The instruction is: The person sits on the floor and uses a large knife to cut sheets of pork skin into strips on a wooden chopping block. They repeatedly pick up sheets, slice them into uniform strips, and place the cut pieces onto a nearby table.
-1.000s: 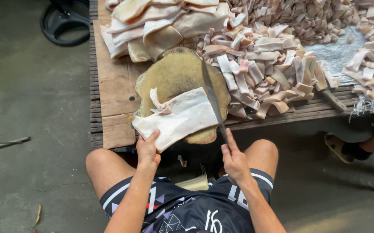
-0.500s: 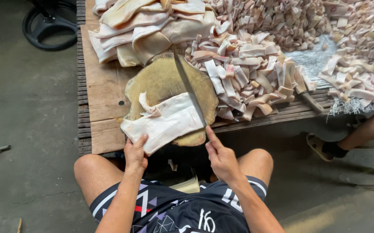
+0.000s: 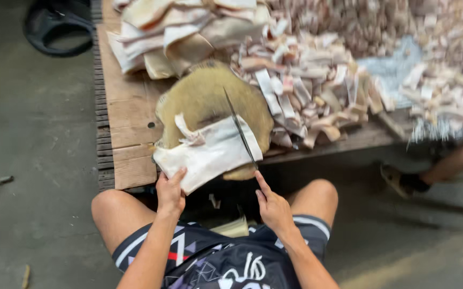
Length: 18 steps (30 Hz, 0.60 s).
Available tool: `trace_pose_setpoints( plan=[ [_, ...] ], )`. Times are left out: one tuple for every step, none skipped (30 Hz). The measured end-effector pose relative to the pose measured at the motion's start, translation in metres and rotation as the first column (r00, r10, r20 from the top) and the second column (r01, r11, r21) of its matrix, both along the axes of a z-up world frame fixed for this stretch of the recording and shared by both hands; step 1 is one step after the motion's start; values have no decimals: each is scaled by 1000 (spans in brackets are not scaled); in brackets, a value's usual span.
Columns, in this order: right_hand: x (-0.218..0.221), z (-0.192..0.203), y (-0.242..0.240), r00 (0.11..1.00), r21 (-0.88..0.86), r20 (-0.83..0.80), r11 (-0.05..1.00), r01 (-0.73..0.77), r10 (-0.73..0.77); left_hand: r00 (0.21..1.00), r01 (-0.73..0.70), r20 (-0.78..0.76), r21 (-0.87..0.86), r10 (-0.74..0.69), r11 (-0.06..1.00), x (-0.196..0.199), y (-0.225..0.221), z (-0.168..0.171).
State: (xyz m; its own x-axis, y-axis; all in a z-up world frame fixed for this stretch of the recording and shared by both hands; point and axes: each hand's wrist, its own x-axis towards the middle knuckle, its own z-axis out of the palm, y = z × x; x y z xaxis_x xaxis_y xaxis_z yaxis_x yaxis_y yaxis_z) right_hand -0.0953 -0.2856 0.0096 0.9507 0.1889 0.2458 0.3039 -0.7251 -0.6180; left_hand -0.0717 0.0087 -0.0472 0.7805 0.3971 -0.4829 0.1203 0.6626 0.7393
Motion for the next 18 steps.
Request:
trace_pose_setpoints(
  plan=[
    [10,1,-5,998,89,54,995,-48,43,1000,-2,-4,19,2,1000,1,-4,-2],
    [-4,3,-8,985,84,-169,995,48,-33,1000,0,-11,8,0,1000,-15,-6,-5],
    [-17,9,-12,918,60,-383,989,138,-105,1000,2,-18,-4,-2,1000,-32,-10,-7],
    [-4,16,-12,832,34,-533,978,206,-157,1000,-8,30,-13,8,1000,-21,-12,-7],
    [8,27,-11,849,118,-509,965,234,-143,999,-36,39,-16,37,999,-11,-13,-5],
    [13,40,-12,862,188,-495,954,233,-113,995,-92,31,-30,93,995,-16,-18,-3],
    [17,52,-13,874,258,-479,938,230,-82,989,-147,23,-43,148,988,-19,-23,-2],
    [10,60,-12,874,323,-483,916,236,-55,989,-145,21,-53,146,988,-25,-23,-1],
    [2,65,-12,874,387,-485,890,243,-27,989,-144,19,-62,145,988,-30,-24,0],
    [-5,68,-14,874,447,-486,860,246,2,989,-147,16,-73,148,986,-32,-26,0],
    [-11,67,-18,935,468,-352,873,141,38,987,-152,31,-77,155,985,-32,-29,0],
    [-25,63,-19,971,477,-229,877,55,63,989,-143,29,-73,146,987,-37,-27,0],
    [-37,57,-20,991,475,-102,880,-30,89,990,-134,27,-69,136,989,-39,-26,0],
    [-38,49,-21,996,409,35,908,-92,85,991,-128,17,-71,129,989,-35,-25,0],
    [-42,43,-20,981,332,169,932,-145,93,992,-121,7,-72,122,990,-35,-25,2],
    [-42,35,-18,944,245,306,949,-200,120,992,-123,5,-72,124,990,-34,-24,4],
    [-38,28,-14,987,201,136,974,-107,81,993,-119,16,-72,121,990,-32,-23,6],
    [-31,22,-12,999,138,-33,990,-30,35,992,-119,29,-73,122,990,-30,-23,7]
  ],
)
